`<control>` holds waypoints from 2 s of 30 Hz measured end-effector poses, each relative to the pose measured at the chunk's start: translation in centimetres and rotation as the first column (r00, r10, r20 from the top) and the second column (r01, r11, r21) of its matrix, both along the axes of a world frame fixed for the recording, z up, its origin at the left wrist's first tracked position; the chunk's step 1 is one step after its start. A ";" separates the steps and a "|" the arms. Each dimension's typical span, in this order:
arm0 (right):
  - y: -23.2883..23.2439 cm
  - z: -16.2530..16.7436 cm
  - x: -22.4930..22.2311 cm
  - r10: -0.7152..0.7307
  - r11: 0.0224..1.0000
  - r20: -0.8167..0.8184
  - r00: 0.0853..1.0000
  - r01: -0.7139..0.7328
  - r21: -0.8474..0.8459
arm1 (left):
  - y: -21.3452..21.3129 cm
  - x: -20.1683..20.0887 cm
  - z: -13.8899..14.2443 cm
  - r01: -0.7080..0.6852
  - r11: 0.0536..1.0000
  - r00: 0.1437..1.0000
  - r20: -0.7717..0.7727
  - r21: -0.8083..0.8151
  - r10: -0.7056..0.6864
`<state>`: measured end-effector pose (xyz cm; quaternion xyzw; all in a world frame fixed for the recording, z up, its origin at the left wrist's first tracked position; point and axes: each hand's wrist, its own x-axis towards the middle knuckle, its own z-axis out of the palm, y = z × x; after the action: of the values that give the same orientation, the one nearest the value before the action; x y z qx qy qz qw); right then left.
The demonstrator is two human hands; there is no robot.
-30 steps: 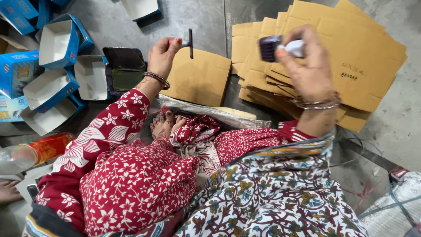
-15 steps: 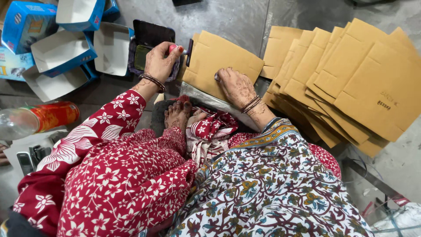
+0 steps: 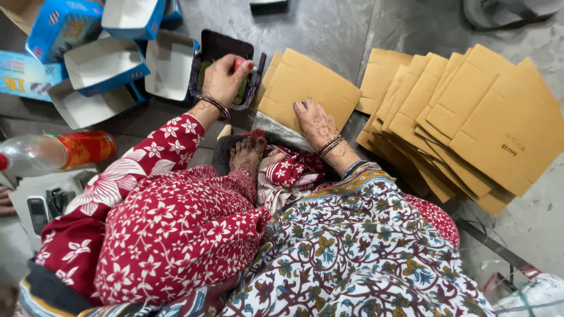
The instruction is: The person sits on the floor and repeatedly stamps a batch number onto flat cardboard pieces using a handheld ink pad and a stamping tool. They dip the stamp into the ink pad, press it onto the cardboard, and then place the stamped piece onto a growing stack.
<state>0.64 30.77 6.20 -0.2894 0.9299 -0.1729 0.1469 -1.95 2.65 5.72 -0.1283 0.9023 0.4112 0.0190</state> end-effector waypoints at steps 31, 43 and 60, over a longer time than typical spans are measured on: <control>10.2 3.9 2.8 -0.205 0.968 0.317 0.926 0.240 -0.074 | 12.9 0.4 -3.6 0.776 0.387 0.551 0.238 -0.497 -0.800; 8.7 -1.0 2.1 -0.316 0.737 0.619 0.719 0.597 -0.317 | 6.5 -1.8 -3.0 0.115 0.988 0.992 0.063 -0.099 -0.109; 6.8 -1.0 -0.1 -0.215 0.357 0.710 0.671 0.731 -0.582 | 4.3 -0.3 -4.9 0.036 0.999 0.948 0.316 0.008 -0.037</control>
<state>0.59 37.52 5.15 0.0332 0.6894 -0.7024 0.1738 -2.25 6.92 0.86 -0.1756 0.8893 0.3861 0.1707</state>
